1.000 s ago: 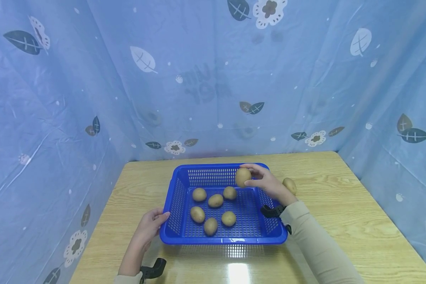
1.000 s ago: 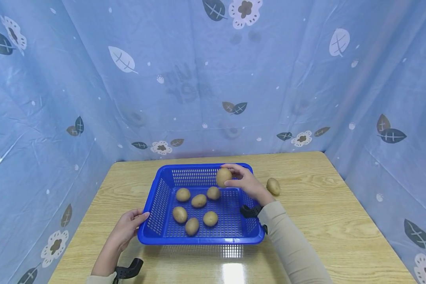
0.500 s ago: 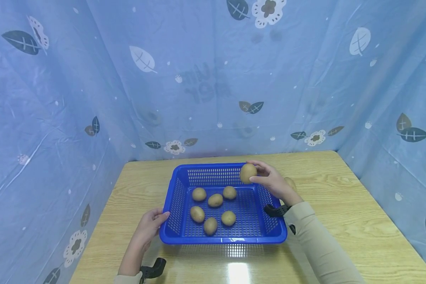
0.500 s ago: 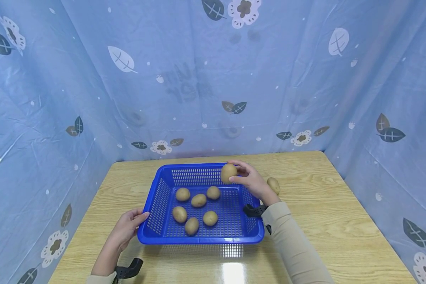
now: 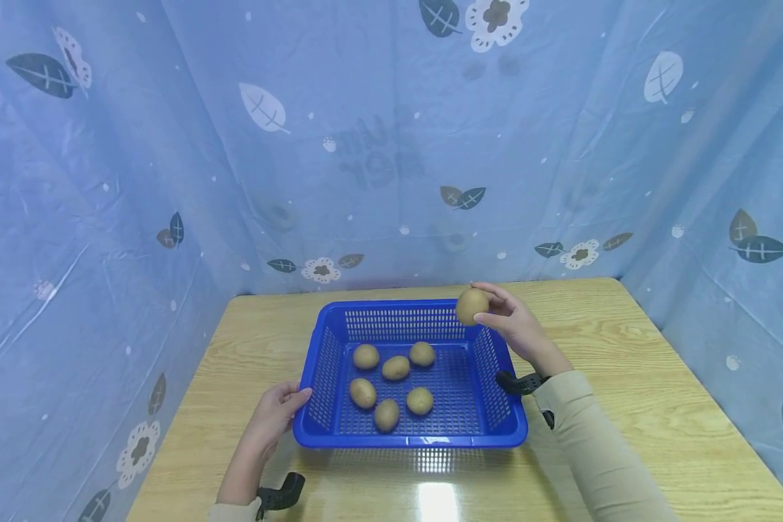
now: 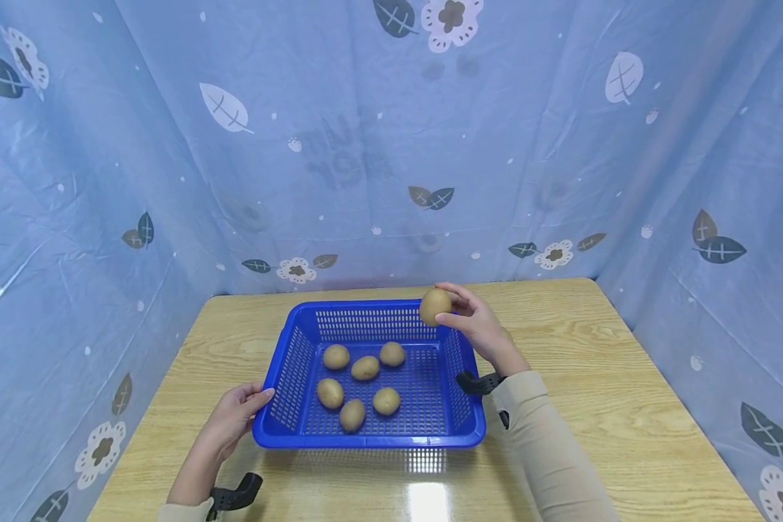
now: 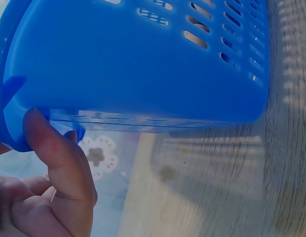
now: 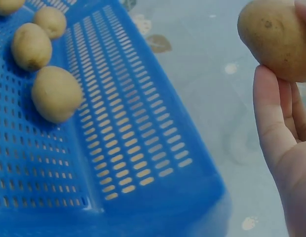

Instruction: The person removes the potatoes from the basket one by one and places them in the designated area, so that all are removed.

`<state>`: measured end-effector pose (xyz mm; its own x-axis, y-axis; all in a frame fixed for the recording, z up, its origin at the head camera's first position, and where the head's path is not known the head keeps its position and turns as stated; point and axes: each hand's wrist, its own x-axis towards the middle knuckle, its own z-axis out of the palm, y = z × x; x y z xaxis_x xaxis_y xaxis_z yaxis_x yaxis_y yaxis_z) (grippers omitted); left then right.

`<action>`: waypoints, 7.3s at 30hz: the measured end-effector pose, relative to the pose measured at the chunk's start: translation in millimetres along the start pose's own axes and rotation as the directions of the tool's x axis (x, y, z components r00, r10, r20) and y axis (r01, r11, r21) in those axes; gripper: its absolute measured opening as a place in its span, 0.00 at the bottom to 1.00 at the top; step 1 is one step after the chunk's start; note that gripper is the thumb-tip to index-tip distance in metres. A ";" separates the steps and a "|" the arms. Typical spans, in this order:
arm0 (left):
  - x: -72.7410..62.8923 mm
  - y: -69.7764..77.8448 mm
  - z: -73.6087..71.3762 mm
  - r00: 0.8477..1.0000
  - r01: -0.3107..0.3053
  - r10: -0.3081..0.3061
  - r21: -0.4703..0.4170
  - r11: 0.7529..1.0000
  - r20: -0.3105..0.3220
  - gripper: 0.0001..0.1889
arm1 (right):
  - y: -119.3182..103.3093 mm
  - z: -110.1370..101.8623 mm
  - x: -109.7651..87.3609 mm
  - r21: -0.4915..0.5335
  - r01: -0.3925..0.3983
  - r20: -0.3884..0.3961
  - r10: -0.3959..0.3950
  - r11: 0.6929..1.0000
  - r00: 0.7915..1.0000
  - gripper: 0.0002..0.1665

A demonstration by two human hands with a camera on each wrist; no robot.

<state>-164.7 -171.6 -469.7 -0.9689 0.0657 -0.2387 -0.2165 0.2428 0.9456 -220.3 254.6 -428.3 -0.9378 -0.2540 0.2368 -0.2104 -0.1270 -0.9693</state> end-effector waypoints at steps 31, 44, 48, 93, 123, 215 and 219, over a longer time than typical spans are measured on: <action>1.2 -0.2 -1.5 1.000 0.007 -0.007 0.005 1.000 -0.003 0.18 | -1.5 -50.1 -38.4 0.145 0.014 -0.334 0.036 0.989 0.942 0.36; -1.6 1.7 -1.1 1.000 -0.023 0.023 -0.005 1.000 0.001 0.17 | 23.4 -76.3 -59.2 0.170 -0.052 -0.449 0.125 0.984 0.885 0.40; -2.3 1.9 -1.7 1.000 -0.019 0.019 0.002 1.000 -0.001 0.17 | 25.3 -80.5 -63.6 0.164 -0.069 -0.443 0.136 0.984 0.886 0.41; -0.8 0.9 -0.9 1.000 -0.019 0.019 -0.026 0.999 0.007 0.17 | 58.3 -126.5 -85.4 -0.289 -0.447 -0.449 0.293 0.846 0.844 0.44; -0.7 -0.2 -0.8 1.000 -0.018 0.018 -0.024 1.000 0.002 0.17 | 59.3 -134.9 -82.7 -0.346 -0.542 -0.446 0.374 0.766 0.813 0.44; -2.1 -0.1 -0.7 1.000 -0.028 0.028 -0.029 0.999 0.003 0.17 | -12.7 -66.2 -44.2 -0.587 -0.085 -0.319 -0.134 0.805 0.938 0.37; -2.1 -0.3 -0.7 1.000 -0.027 0.028 -0.030 0.999 0.003 0.17 | -15.6 -59.5 -42.3 -0.560 -0.034 -0.288 -0.156 0.828 0.945 0.37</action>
<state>-162.7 -172.4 -469.4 -0.9742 0.0749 -0.2131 -0.1932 0.2122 0.9579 -193.9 324.3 -427.1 -0.9327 0.0564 0.3562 -0.2969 0.4405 -0.8472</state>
